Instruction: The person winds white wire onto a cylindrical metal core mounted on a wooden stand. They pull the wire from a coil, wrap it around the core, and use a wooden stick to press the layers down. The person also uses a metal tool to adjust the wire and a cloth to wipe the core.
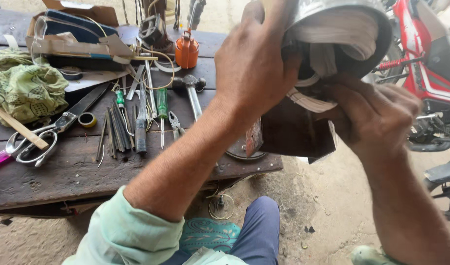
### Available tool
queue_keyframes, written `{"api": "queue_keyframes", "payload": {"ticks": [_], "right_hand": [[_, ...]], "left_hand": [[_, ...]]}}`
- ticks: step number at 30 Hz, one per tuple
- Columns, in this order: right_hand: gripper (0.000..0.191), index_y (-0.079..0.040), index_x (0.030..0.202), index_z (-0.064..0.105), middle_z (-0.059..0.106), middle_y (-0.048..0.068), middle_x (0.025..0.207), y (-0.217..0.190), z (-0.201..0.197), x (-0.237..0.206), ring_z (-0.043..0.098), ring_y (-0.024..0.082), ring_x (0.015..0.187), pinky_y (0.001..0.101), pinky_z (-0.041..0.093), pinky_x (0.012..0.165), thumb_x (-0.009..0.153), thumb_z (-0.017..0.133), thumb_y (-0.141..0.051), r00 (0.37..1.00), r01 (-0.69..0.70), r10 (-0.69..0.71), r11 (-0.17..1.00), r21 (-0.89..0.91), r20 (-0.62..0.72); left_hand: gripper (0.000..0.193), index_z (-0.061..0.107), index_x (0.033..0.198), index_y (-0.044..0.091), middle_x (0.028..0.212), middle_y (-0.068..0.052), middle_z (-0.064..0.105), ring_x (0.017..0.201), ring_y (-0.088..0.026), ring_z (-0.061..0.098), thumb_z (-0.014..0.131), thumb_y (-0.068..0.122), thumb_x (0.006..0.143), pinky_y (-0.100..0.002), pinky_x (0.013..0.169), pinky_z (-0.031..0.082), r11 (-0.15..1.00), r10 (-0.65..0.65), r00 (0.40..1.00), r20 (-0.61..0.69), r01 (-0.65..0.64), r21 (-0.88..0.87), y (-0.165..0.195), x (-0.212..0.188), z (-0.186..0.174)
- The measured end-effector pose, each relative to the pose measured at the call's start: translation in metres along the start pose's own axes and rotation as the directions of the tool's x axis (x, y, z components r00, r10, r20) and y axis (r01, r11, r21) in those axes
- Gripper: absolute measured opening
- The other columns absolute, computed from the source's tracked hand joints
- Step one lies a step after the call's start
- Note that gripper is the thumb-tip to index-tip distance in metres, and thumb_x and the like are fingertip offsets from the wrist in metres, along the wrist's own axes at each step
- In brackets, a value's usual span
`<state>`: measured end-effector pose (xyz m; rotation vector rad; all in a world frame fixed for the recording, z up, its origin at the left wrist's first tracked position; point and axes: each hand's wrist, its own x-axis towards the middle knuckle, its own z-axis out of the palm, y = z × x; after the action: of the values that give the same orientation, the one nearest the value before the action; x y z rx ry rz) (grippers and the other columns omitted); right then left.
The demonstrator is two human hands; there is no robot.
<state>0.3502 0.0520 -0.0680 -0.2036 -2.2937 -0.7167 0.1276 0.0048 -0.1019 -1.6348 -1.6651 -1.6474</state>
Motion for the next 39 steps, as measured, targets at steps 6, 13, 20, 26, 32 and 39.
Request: {"api": "queue_keyframes", "payload": {"ticks": [6,13,20,26,32,39], "right_hand": [[0.032,-0.004,0.114,0.077,0.076,0.01,0.115,-0.027,-0.02,0.005,0.074,0.022,0.082,0.0309,0.059,0.071,0.104,0.081,-0.034,0.989,-0.033,0.034,0.999,-0.01,0.144],[0.024,-0.002,0.116,0.069,0.071,0.018,0.109,-0.119,-0.083,-0.047,0.073,0.025,0.091,0.0344,0.06,0.079,0.102,0.078,-0.019,0.967,-0.236,0.253,0.901,0.364,-0.001],[0.021,-0.007,0.099,0.078,0.079,0.01,0.092,-0.171,-0.011,-0.115,0.079,0.016,0.074,0.029,0.067,0.059,0.085,0.077,-0.023,0.901,-0.433,0.249,0.533,0.727,0.355],[0.024,-0.005,0.098,0.078,0.08,0.008,0.09,-0.181,-0.005,-0.165,0.08,0.016,0.075,0.0288,0.064,0.064,0.083,0.078,-0.024,0.8,-0.6,0.324,0.438,0.67,0.505],[0.019,-0.006,0.097,0.081,0.08,0.008,0.088,-0.189,0.016,-0.187,0.078,0.019,0.076,0.0315,0.062,0.07,0.083,0.078,-0.019,0.636,-0.77,0.432,0.305,0.56,0.639],[0.017,-0.009,0.103,0.076,0.079,0.008,0.093,-0.204,0.017,-0.126,0.079,0.018,0.083,0.0308,0.064,0.069,0.087,0.076,-0.016,0.873,-0.484,0.337,0.507,0.713,0.353]], "left_hand": [[0.04,0.064,0.127,0.013,0.111,-0.014,0.074,0.104,-0.036,0.071,0.077,0.022,0.09,-0.05,0.088,0.061,0.994,0.063,0.998,-0.029,-0.065,-0.083,-0.016,-0.004,-0.001],[0.038,0.061,0.136,0.015,0.124,-0.008,0.071,0.097,-0.019,0.075,0.066,0.032,0.103,-0.038,0.077,0.063,0.954,-0.197,0.93,0.311,0.255,-0.16,-0.07,-0.039,-0.092],[0.046,0.065,0.128,0.008,0.107,-0.011,0.068,0.092,-0.026,0.068,0.076,0.031,0.09,-0.044,0.074,0.059,0.603,-0.722,0.676,0.147,0.511,0.612,-0.148,-0.159,-0.151],[0.032,0.069,0.123,0.009,0.118,-0.015,0.066,0.105,-0.03,0.067,0.076,0.027,0.097,-0.043,0.083,0.06,0.417,-0.513,0.838,-0.186,0.433,0.799,-0.164,-0.172,-0.212],[0.058,0.055,0.136,0.005,0.119,-0.022,0.059,0.098,-0.036,0.066,0.078,0.03,0.089,-0.048,0.077,0.06,0.336,-0.74,0.607,-0.29,0.707,0.622,-0.183,-0.163,-0.263],[0.051,0.058,0.131,0.004,0.097,-0.012,0.064,0.073,-0.017,0.061,0.073,0.009,0.082,-0.031,0.058,0.052,0.481,-0.869,0.452,-0.202,0.868,-0.128,-0.17,-0.136,-0.257]]}}
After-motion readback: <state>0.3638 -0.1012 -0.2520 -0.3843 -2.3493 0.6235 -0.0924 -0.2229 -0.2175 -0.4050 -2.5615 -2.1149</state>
